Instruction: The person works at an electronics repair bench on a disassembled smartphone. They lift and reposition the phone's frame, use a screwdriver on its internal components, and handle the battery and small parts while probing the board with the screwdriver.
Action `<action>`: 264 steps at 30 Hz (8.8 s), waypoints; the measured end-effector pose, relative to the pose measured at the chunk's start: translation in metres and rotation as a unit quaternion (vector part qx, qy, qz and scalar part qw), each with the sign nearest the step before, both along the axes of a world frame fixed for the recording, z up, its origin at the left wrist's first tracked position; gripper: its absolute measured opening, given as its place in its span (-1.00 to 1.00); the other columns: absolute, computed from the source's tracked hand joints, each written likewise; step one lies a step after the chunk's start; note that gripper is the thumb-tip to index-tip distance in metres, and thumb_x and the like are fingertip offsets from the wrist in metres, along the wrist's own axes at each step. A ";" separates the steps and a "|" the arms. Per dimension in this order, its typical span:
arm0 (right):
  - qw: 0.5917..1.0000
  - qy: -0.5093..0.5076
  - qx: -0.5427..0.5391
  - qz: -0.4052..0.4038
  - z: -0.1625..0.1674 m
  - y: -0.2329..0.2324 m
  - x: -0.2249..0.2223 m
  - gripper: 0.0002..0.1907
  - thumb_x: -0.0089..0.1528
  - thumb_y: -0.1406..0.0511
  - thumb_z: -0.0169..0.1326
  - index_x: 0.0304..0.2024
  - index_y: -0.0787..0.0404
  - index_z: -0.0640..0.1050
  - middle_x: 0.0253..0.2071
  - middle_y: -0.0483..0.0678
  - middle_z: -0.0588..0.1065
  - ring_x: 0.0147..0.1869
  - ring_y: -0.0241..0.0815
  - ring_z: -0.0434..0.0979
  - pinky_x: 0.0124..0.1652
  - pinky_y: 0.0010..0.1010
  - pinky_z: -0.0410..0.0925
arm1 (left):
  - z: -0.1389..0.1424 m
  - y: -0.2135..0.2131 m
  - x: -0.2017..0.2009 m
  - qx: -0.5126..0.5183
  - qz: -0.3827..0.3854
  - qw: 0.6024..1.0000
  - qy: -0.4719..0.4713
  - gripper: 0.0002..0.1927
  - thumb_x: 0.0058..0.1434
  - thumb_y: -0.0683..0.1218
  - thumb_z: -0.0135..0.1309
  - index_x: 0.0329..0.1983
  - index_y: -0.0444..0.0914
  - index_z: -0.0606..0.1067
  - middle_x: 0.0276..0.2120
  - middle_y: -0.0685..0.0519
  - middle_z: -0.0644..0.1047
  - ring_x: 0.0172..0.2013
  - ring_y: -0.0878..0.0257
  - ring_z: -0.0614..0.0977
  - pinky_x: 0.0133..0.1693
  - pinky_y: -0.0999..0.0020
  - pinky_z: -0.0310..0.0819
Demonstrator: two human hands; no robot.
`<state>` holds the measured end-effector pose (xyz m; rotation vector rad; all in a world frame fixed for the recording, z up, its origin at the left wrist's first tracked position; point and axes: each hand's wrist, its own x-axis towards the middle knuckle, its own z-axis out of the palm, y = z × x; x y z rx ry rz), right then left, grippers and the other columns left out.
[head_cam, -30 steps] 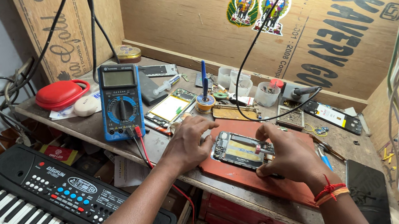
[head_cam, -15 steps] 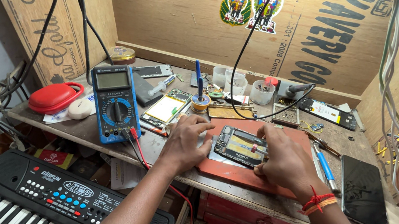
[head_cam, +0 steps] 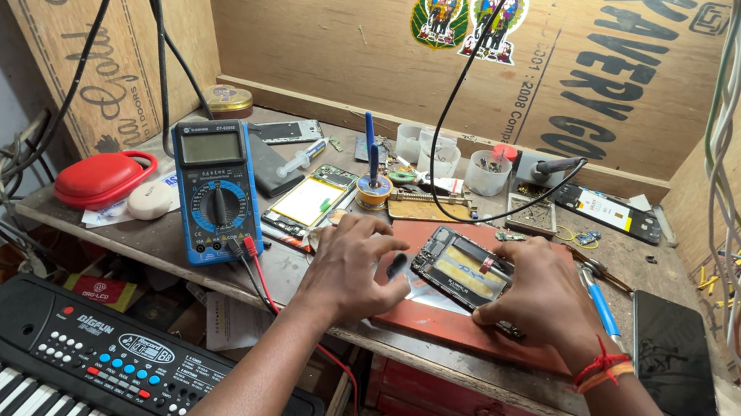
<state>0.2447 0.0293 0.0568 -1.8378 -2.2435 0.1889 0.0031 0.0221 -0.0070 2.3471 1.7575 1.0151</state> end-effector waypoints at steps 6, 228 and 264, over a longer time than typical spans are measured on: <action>1.000 -0.003 0.000 0.006 -0.003 0.014 0.005 -0.08 -0.36 0.12 0.47 0.07 0.24 0.61 -0.08 0.17 0.62 0.06 -0.01 0.65 0.13 -0.36 0.44 | 0.005 -0.006 0.001 0.012 -0.003 0.999 0.039 -0.47 -0.13 0.20 0.26 -0.06 -0.02 0.66 0.12 0.02 0.46 0.27 0.15 0.30 0.25 0.07 0.07; 0.788 0.539 0.271 0.124 -0.048 0.048 0.046 -0.55 0.36 0.53 0.01 0.27 0.22 0.26 -0.17 -0.01 0.50 -0.30 -0.33 0.50 -0.42 -0.52 0.37 | 0.006 -0.014 0.000 0.053 -0.137 0.987 0.072 -0.47 -0.02 0.32 0.26 -0.02 0.05 0.63 -0.06 0.03 0.49 0.13 0.06 0.43 0.21 0.01 0.17; 0.818 0.562 0.070 0.100 -0.036 0.038 0.043 -0.94 0.32 0.39 0.11 -0.21 0.30 0.55 -0.42 -0.04 0.55 -0.61 -0.55 0.20 -0.65 -0.63 0.04 | 0.002 -0.001 -0.009 0.018 -0.138 0.981 -0.137 -0.26 0.16 0.26 -0.42 0.21 -0.22 0.46 -0.14 -0.07 0.50 0.04 0.04 0.46 0.13 0.07 0.28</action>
